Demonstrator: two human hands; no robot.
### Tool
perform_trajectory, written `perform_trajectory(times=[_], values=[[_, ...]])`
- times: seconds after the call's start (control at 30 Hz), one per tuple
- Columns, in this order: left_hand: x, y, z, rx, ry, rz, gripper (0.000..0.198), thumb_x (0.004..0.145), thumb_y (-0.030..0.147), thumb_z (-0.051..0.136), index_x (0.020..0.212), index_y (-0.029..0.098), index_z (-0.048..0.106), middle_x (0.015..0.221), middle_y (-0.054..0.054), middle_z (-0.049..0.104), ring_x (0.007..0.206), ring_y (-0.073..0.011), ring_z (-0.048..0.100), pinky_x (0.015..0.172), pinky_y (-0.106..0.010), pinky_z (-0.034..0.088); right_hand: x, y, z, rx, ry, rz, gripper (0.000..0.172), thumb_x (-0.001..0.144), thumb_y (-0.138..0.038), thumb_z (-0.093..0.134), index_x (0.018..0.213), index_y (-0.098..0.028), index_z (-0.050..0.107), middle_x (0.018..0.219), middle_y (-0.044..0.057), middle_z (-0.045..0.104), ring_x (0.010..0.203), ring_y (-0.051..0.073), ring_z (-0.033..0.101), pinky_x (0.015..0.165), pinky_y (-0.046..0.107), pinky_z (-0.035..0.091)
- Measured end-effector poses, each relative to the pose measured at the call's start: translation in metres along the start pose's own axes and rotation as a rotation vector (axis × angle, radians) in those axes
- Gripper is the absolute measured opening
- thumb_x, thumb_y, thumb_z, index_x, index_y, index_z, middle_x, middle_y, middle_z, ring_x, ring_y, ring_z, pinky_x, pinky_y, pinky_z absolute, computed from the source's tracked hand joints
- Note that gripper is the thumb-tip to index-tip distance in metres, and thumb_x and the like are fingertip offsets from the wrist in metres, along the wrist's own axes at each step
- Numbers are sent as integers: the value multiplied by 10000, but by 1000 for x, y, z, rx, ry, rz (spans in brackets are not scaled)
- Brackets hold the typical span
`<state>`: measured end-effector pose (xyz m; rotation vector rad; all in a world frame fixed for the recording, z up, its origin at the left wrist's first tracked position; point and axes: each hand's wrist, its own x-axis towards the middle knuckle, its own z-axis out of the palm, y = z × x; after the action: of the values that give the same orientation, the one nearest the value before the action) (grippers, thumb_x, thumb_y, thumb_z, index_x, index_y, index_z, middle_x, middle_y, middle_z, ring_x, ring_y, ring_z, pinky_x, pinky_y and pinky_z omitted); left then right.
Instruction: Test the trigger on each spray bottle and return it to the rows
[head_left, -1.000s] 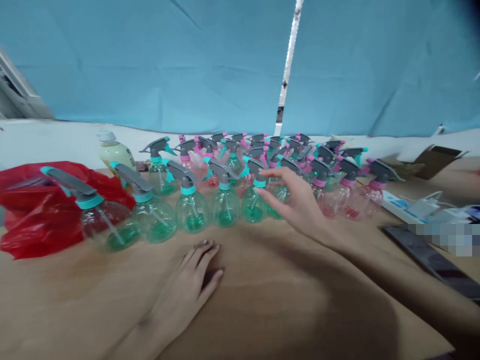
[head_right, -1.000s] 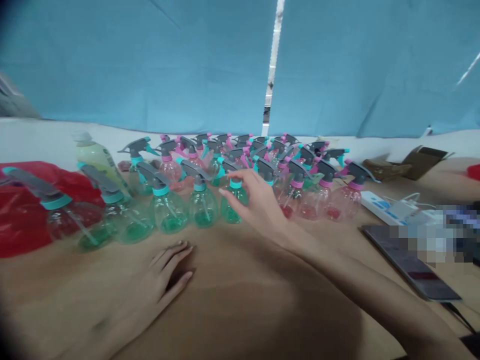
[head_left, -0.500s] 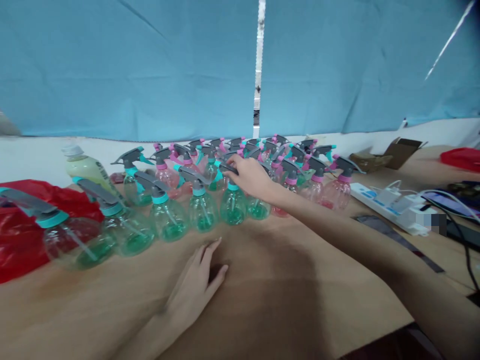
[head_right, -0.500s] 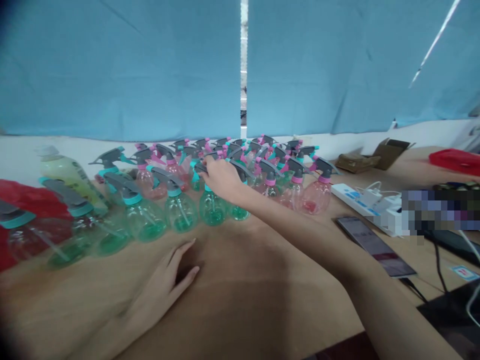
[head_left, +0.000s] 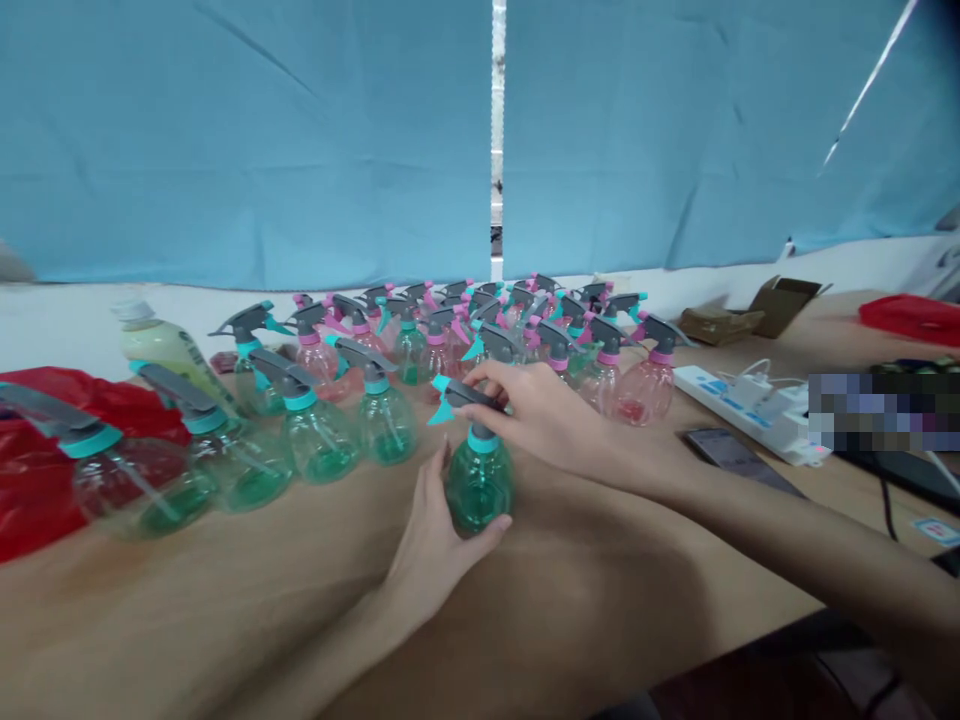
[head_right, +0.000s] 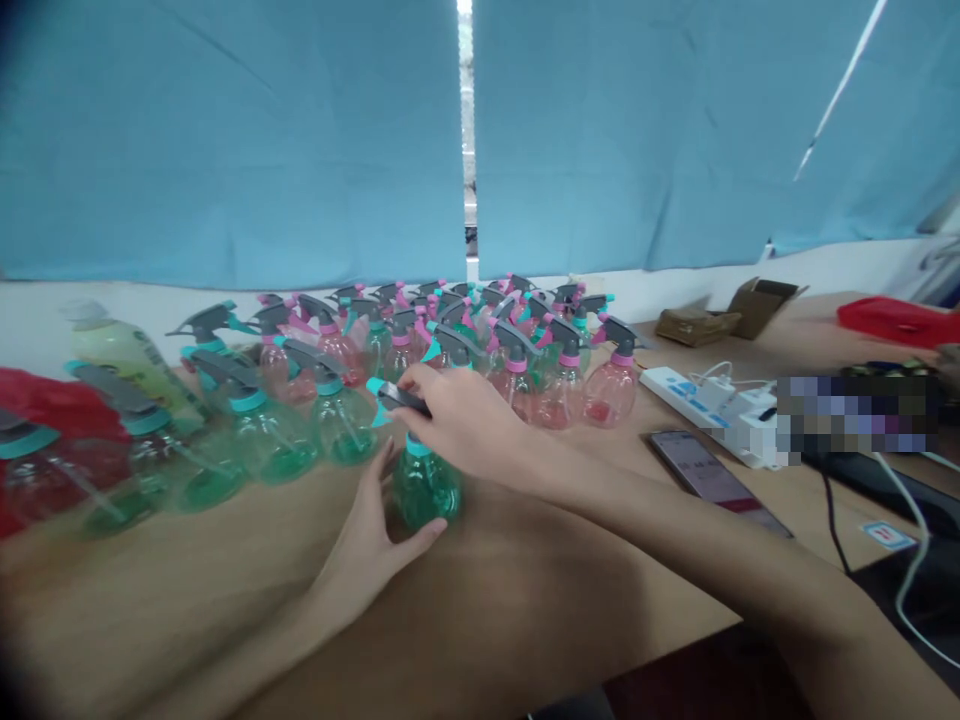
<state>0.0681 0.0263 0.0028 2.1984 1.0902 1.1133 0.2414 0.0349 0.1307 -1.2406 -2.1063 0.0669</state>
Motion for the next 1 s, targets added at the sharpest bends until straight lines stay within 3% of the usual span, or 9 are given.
perform_trajectory(times=[0.17, 0.23, 0.3, 0.37, 0.47, 0.57, 0.67, 0.77, 1.0], values=[[2, 20, 14, -63, 12, 22, 782, 816, 397, 644, 1406, 235, 156, 1416, -160, 352, 1308, -345, 367, 1023, -566, 338, -23, -6, -18, 130, -6, -5, 187, 855, -340, 604, 966, -194, 639, 778, 3, 702, 654, 149, 631, 581, 263, 434], [0, 25, 18, -68, 1, 15, 733, 824, 387, 633, 1388, 241, 188, 1404, -150, 378, 1299, -344, 381, 1022, -576, 332, -33, -3, -25, 191, -30, -4, 251, 824, -407, 626, 984, -215, 644, 814, 2, 701, 681, 157, 638, 591, 270, 459], [-4, 27, 21, -84, -15, 26, 704, 833, 378, 621, 1381, 237, 202, 1410, -148, 375, 1306, -336, 372, 1034, -576, 313, -43, 6, -29, 285, -84, -24, 398, 760, -449, 683, 1098, -248, 616, 1058, 29, 689, 915, 205, 652, 755, 319, 505], [-8, 29, 24, -112, -29, 38, 696, 836, 373, 618, 1379, 227, 209, 1406, -155, 379, 1299, -336, 380, 1028, -578, 321, -55, 19, -27, 346, -110, -23, 599, 698, -453, 738, 1232, -276, 534, 1282, 49, 590, 1162, 259, 557, 963, 419, 442], [-13, 33, 31, -154, -53, 40, 681, 830, 357, 622, 1373, 219, 236, 1370, -158, 418, 1261, -344, 424, 987, -576, 370, -69, 36, -13, 485, -93, 59, 740, 688, -434, 751, 1337, -304, 421, 1364, 68, 520, 1235, 288, 504, 1008, 502, 409], [-15, 36, 39, -179, -104, 84, 672, 813, 344, 639, 1365, 215, 278, 1325, -146, 463, 1231, -342, 456, 978, -567, 387, -74, 37, 4, 598, -77, 61, 705, 683, -371, 764, 1310, -306, 449, 1266, 69, 591, 1109, 276, 593, 915, 459, 492], [-14, 38, 46, -159, -133, 144, 696, 809, 342, 643, 1382, 202, 274, 1321, -156, 466, 1223, -345, 460, 992, -570, 376, -71, 28, 12, 735, -95, 116, 510, 744, -373, 711, 1214, -292, 531, 1119, 44, 650, 988, 239, 635, 827, 404, 536], [-9, 38, 48, -139, -141, 190, 728, 801, 357, 645, 1391, 184, 255, 1333, -171, 452, 1227, -357, 453, 991, -571, 376, -69, 21, 13, 789, -75, 146, 342, 791, -413, 658, 1092, -261, 605, 1051, 38, 651, 1012, 233, 614, 869, 395, 510], [1, 32, 42, -116, -202, 228, 739, 773, 404, 654, 1368, 180, 277, 1291, -167, 485, 1208, -379, 469, 963, -562, 405, -65, 22, 10, 782, -37, 129, 284, 779, -419, 659, 1007, -256, 615, 1034, 32, 644, 982, 231, 619, 902, 423, 489]])
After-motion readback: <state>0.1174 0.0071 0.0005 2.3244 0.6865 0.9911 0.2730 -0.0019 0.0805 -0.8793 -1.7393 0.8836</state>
